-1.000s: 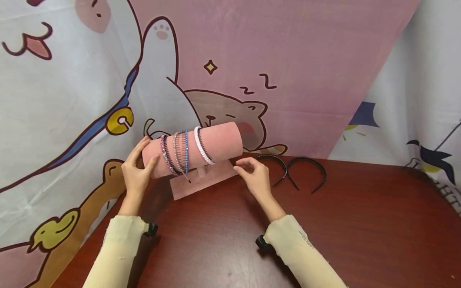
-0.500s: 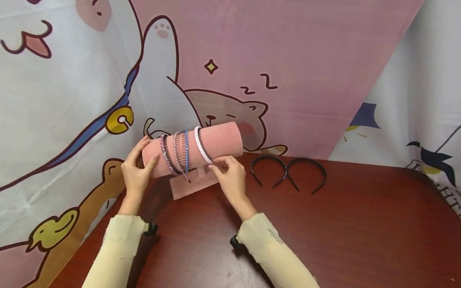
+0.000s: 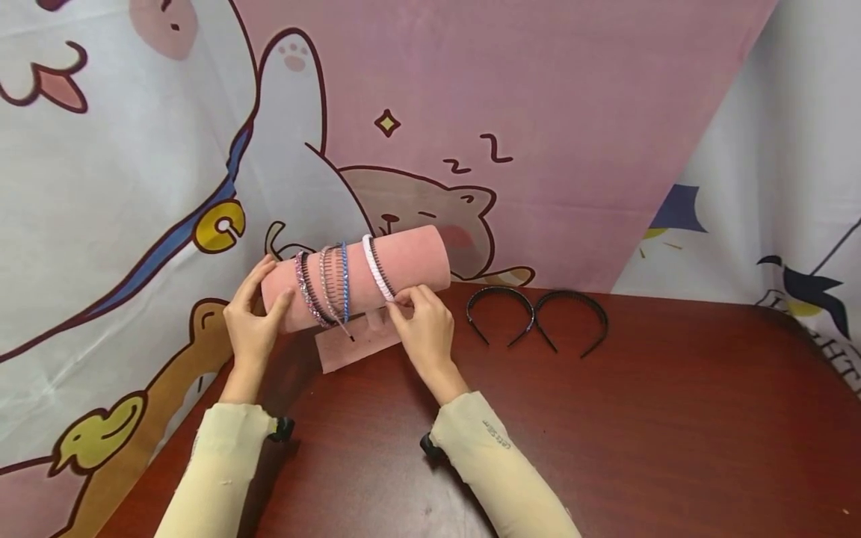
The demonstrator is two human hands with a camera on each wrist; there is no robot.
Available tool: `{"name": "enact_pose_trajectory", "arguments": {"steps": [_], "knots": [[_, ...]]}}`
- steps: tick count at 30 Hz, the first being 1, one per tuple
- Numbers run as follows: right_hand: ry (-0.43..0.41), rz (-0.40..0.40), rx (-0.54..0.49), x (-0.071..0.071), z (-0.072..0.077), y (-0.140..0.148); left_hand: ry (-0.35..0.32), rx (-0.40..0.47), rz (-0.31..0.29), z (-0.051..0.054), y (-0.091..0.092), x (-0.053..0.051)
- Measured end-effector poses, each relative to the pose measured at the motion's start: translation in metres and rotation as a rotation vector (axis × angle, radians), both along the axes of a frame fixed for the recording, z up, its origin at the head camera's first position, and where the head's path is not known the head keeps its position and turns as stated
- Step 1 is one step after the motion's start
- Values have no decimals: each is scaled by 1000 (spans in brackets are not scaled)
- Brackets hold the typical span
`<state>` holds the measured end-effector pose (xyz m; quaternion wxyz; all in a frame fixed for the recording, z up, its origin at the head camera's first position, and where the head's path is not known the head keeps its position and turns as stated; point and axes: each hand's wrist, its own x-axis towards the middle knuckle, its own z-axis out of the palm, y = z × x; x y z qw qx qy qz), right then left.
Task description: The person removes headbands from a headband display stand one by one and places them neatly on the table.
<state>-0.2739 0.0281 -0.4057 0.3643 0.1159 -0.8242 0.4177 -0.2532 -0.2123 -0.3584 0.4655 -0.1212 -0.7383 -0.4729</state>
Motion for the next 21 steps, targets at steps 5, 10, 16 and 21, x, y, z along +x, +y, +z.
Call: {"name": "enact_pose_trajectory", "arguments": {"steps": [5, 10, 16, 21], "knots": [[2, 17, -8, 1, -2, 3, -4, -5, 0, -1, 1, -1], [8, 47, -38, 1, -1, 6, -3, -3, -8, 0, 1, 0], [16, 81, -120, -1, 4, 15, -11, -4, -3, 2, 2, 1], [5, 88, -151, -3, 9, 26, -19, -2, 10, -1, -1, -2]]}}
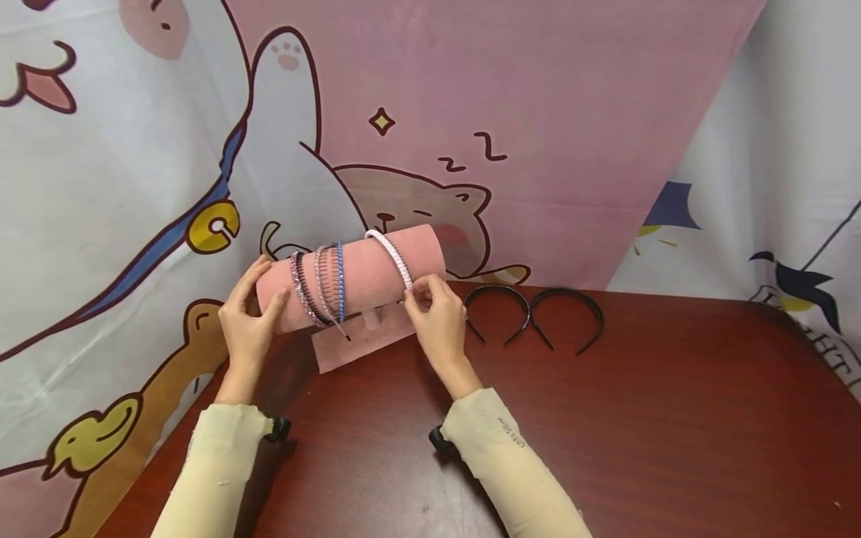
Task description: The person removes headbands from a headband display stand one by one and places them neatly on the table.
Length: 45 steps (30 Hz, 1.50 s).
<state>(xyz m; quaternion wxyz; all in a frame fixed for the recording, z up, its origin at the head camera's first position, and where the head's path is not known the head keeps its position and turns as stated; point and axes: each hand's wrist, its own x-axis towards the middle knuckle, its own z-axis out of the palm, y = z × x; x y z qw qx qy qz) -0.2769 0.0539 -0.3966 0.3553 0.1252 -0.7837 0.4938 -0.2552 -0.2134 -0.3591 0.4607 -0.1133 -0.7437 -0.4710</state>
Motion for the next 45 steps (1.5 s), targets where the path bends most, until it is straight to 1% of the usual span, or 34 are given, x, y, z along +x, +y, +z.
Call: {"name": "enact_pose_trajectory", "arguments": {"steps": [5, 6, 10, 14, 19, 29, 36, 45], "knots": [[-10, 0, -22, -3, 1, 7, -3, -2, 1, -1, -2, -1], [-11, 1, -28, -4, 1, 8, 0, -1, -1, 2, 1, 2], [-34, 8, -49, -6, 1, 12, -3, -3, 2, 4, 1, 4], [-54, 23, -70, -7, 2, 15, 4, -2, 1, 5, 2, 4], [-70, 26, -80, -7, 4, 21, -3, 0, -13, 6, 2, 4], [-95, -9, -85, -12, 3, 34, -12, -1, -10, 3, 1, 3], [-106, -22, -100, -14, 4, 41, -6, 0, -13, 3, 1, 4], [-114, -35, -135, -14, 3, 48, -21, 8, -16, 4, 1, 5]]}}
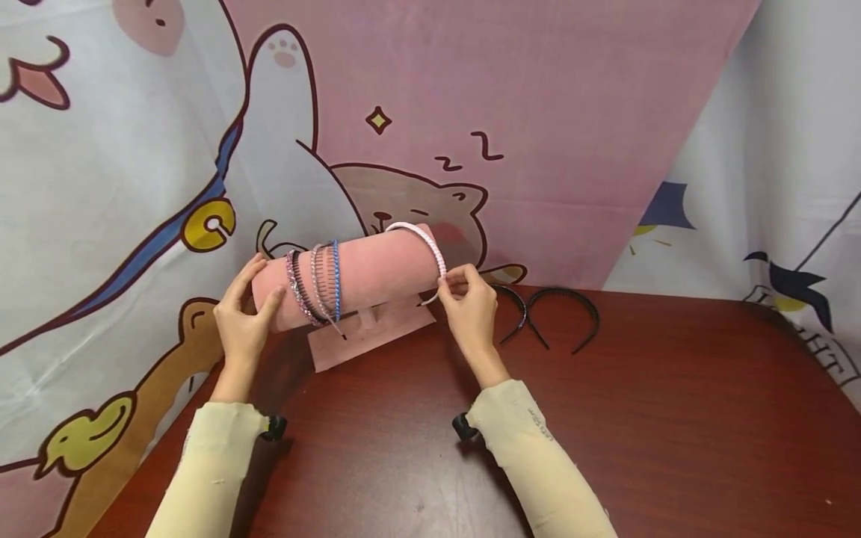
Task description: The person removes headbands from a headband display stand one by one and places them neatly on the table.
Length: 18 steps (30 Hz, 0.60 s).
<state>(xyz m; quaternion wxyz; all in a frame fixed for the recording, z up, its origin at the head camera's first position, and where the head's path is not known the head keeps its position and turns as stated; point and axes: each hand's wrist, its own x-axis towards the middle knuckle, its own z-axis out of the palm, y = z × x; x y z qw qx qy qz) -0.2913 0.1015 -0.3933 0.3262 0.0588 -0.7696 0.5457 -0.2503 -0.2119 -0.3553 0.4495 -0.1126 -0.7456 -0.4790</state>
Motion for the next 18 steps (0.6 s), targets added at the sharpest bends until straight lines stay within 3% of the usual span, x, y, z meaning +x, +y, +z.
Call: {"name": "enact_pose_trajectory", "arguments": {"steps": [18], "knots": [[-33, -53, -59, -3, -4, 11, 2, 6, -8, 0, 0, 0]]}}
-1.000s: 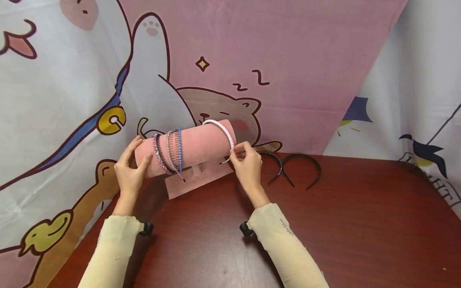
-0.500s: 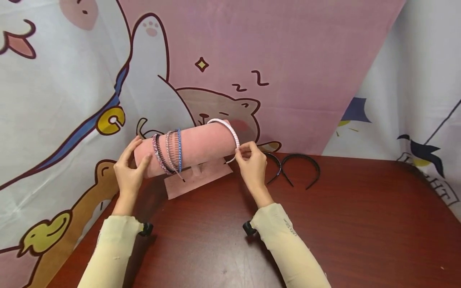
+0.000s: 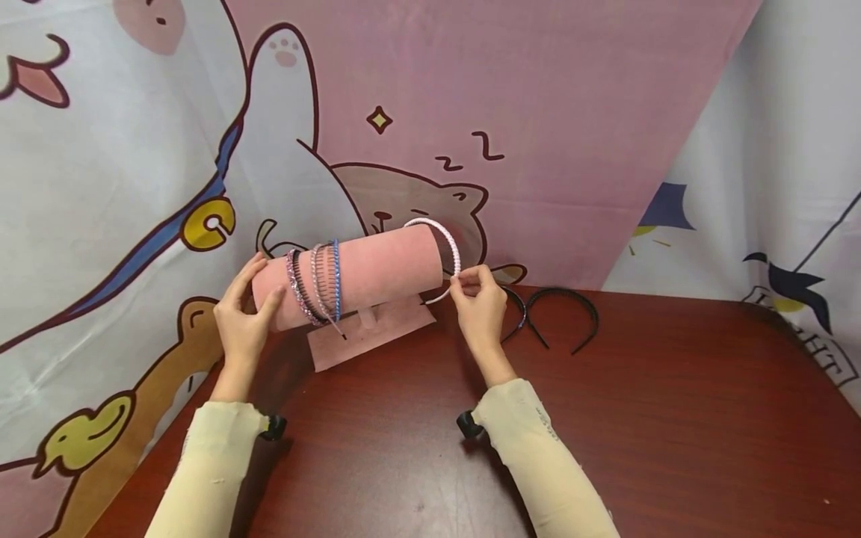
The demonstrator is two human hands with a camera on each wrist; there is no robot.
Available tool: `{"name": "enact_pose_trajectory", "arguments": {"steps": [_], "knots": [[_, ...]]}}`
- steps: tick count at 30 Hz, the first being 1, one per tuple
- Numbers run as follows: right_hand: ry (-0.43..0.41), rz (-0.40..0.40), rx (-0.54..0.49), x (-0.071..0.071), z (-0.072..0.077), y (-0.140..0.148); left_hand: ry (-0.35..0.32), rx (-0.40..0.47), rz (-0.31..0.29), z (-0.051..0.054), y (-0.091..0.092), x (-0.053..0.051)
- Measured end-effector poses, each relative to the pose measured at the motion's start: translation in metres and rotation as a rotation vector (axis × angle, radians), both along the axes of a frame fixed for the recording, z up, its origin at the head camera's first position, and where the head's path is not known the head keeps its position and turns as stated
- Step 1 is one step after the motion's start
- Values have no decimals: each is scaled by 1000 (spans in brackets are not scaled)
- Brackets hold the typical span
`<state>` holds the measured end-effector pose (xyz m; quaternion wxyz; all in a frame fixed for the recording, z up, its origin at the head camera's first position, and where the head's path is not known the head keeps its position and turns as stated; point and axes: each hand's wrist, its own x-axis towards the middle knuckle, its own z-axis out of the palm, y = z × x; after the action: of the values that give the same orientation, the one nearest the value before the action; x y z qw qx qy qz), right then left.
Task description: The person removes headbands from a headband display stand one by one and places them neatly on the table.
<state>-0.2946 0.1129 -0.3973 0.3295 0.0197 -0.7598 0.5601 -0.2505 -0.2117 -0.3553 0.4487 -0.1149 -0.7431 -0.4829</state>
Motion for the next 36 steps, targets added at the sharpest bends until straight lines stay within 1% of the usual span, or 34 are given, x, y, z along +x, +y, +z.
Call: {"name": "enact_pose_trajectory", "arguments": {"steps": [3, 8, 12, 20, 24, 28, 31, 36], "knots": [[-19, -5, -23, 0, -2, 4, 3, 0, -1, 0, 0, 0], [-34, 19, -85, -2, -2, 10, 11, 1, -12, 1, 2, -1], [-62, 35, -137, -2, -3, 14, 8, 2, -16, 0, 3, -2], [-116, 67, -290, -3, -11, 27, 2, 3, -12, -1, 3, -2], [-125, 39, -305, -2, -14, 37, 6, 0, -17, 0, 3, -1], [-138, 0, -272, 1, -17, 49, 7, 0, -8, 1, 2, -1], [-143, -9, -244, 0, -19, 58, 3, 4, 2, 1, 1, 0], [-133, 1, -246, -1, -22, 71, 14, -2, 14, 0, 0, 0]]}}
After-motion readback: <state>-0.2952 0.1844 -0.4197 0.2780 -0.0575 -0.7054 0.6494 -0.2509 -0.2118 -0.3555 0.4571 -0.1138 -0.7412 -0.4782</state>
